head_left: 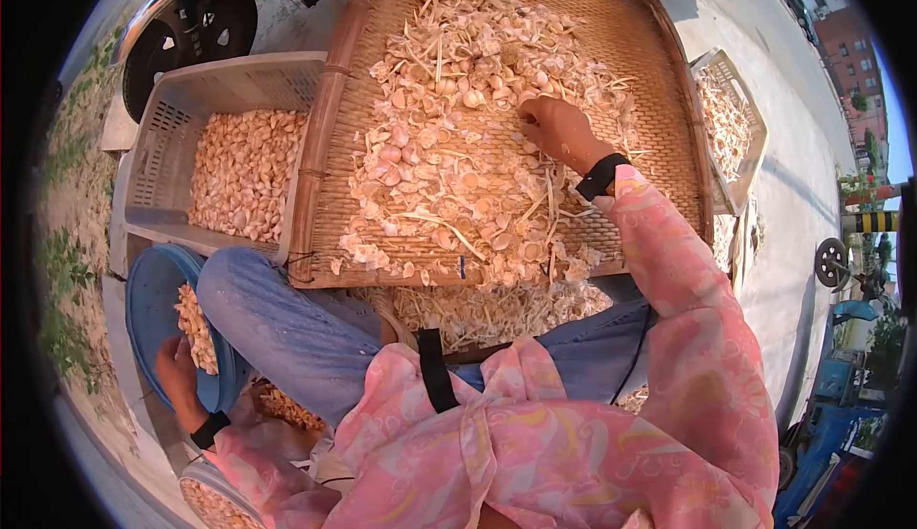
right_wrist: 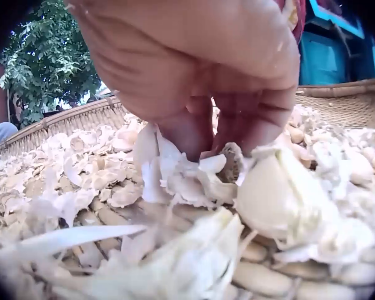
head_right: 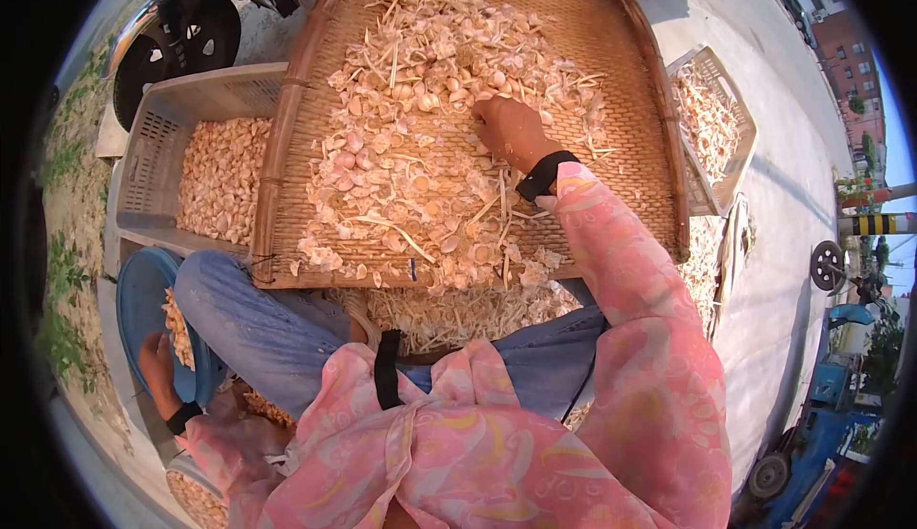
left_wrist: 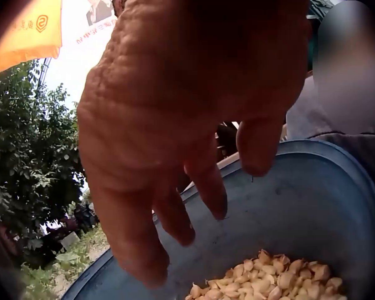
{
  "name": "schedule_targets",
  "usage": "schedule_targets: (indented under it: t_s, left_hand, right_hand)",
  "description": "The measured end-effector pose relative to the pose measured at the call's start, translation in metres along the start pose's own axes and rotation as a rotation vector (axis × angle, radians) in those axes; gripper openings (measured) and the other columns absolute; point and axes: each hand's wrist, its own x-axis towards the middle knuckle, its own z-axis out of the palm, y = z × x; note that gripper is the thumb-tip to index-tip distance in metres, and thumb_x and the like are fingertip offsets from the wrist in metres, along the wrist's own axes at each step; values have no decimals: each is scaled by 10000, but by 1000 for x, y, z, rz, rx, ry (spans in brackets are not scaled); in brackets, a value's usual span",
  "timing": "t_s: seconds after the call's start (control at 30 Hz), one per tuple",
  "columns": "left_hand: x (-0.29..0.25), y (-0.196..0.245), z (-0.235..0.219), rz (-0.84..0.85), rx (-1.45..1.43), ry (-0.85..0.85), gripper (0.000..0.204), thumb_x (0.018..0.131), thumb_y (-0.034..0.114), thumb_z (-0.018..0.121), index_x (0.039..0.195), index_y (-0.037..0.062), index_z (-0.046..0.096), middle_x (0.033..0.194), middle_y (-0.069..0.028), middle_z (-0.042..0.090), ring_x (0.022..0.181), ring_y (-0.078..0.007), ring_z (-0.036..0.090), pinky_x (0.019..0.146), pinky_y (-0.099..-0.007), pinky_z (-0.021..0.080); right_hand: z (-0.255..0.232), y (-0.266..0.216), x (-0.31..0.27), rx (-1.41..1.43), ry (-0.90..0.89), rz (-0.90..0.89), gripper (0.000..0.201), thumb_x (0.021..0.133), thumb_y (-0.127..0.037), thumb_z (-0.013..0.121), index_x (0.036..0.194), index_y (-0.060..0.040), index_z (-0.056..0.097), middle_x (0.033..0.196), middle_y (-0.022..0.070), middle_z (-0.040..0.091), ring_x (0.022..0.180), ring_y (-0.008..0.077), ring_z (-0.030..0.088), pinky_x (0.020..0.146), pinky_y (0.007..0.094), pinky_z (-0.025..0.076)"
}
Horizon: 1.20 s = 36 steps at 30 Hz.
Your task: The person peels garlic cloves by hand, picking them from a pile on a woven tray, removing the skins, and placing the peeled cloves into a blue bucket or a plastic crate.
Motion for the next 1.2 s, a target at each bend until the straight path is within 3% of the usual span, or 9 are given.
schedule_targets:
  t_s: [0.1,0.23,0.37,0.53,0.6,0.77,0.87,1.0,1.2]
  left_hand:
    - [-3,-5,8,-125,-174,-11,310,878,201,528,1026,-66,578,909,-106,618,826,-176,561,759,-295,437]
    - [13,181,-19,148,-645,-53,308,884,215,549,1050,-42,588,916,-84,615,854,-127,548,756,-256,423]
    - [29,352,26,680,-766,-282,192,872,81,543,1028,-17,596,854,-49,621,786,-101,565,693,-241,447]
    - [40,494,151,1264,-685,-98,153,737,-3,548,880,-6,602,841,-185,581,799,-358,576,712,-409,461]
    - [48,521,193,1250,-442,-191,136,710,-5,540,836,0,589,833,-191,571,814,-370,565,713,-430,451]
    - [53,522,208,1242,-195,-232,157,674,7,557,826,11,592,847,-205,573,808,-366,575,689,-432,453]
    - [41,498,161,945,-345,-552,179,734,16,591,912,7,612,911,-182,607,800,-294,616,691,-376,495]
    - [17,429,87,136,-1479,-1133,226,863,10,550,1082,-45,551,990,-113,607,898,-187,628,740,-210,546]
    - [-41,345,12,105,-2019,-1281,308,858,16,556,1151,-39,476,1030,-165,558,910,-231,628,736,-224,556]
  right_hand:
    - [-1,-4,10,-34,-148,-33,107,741,-148,577,810,-69,595,786,123,619,761,326,598,644,410,463]
    - [-6,-13,-4,35,-69,-99,116,730,-145,586,796,-51,573,755,116,611,712,299,599,625,382,470]
    - [-23,-8,-40,662,66,205,119,759,-96,614,781,-27,520,695,38,549,640,126,571,573,261,459]
    - [-31,1,-68,1108,22,351,81,812,-69,577,861,-27,528,749,6,534,613,87,557,549,206,447]
    - [-30,-4,-72,1157,-4,389,88,817,-68,573,874,-19,527,753,6,534,619,86,560,547,211,446]
    - [-32,-2,-72,1174,-53,355,108,843,-88,564,929,-25,546,765,-3,556,633,70,563,550,201,443]
    - [-30,0,-71,1147,-63,375,115,851,-125,582,943,-58,565,741,-25,564,617,45,545,524,186,428]
    - [-19,-11,-63,1157,-120,408,117,841,-124,595,931,-50,577,737,-19,571,611,52,543,524,184,424]
    - [6,-136,2,1282,-195,-14,203,825,-104,580,993,9,561,779,53,590,651,117,599,557,227,470]
